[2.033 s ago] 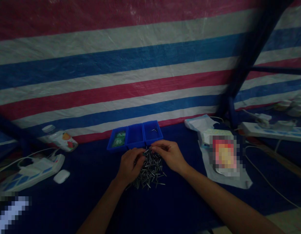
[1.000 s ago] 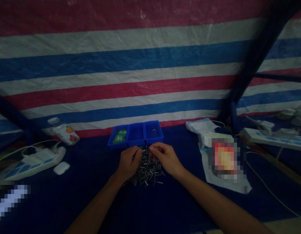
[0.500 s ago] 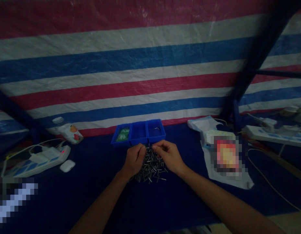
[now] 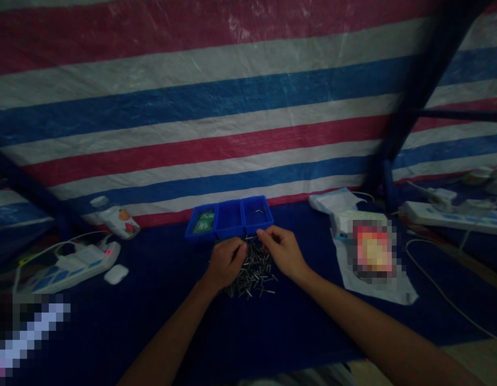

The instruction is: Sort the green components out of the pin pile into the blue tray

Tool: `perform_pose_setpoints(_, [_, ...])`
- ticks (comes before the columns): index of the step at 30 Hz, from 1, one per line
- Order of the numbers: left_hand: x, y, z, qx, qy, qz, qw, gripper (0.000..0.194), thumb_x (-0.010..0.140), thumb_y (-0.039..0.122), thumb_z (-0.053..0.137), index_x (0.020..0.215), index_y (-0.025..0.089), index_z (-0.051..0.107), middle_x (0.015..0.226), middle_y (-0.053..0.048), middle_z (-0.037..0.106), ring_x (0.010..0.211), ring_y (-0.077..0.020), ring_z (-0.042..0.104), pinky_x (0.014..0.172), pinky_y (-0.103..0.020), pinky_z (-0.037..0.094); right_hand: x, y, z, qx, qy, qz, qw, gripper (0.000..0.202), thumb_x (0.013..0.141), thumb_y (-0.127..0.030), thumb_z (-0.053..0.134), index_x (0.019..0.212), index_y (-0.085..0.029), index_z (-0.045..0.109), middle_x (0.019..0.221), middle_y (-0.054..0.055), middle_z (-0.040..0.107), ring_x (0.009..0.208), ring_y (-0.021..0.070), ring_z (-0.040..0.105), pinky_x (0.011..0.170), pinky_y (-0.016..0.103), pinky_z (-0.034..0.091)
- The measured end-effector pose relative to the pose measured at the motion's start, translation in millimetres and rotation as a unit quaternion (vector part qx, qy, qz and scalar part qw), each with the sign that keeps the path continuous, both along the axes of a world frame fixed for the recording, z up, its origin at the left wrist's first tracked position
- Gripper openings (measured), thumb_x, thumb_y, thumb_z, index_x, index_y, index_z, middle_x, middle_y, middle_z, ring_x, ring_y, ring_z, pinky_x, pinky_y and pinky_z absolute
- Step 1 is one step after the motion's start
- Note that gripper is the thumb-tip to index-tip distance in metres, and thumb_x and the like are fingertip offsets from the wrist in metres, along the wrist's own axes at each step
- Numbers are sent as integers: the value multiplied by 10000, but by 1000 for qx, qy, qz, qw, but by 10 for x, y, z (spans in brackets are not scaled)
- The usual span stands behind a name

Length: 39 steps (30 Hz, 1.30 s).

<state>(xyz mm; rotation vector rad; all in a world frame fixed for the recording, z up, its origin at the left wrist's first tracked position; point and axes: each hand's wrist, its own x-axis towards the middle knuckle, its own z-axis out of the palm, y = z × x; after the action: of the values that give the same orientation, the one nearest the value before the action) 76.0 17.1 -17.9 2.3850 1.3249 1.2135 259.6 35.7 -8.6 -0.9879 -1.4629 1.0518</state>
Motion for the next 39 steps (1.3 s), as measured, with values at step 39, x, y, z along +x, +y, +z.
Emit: perform_pose_setpoints(39, [3,17,47,17,21,78,997,223,877,239,449,707,211,591,596,16,596,538,-147,556,577,-271,383,-27,-106,27,37,-42,45,997,309,877,-445,601,693,-197,622,611,-23,554,572,109,459,543,251,342])
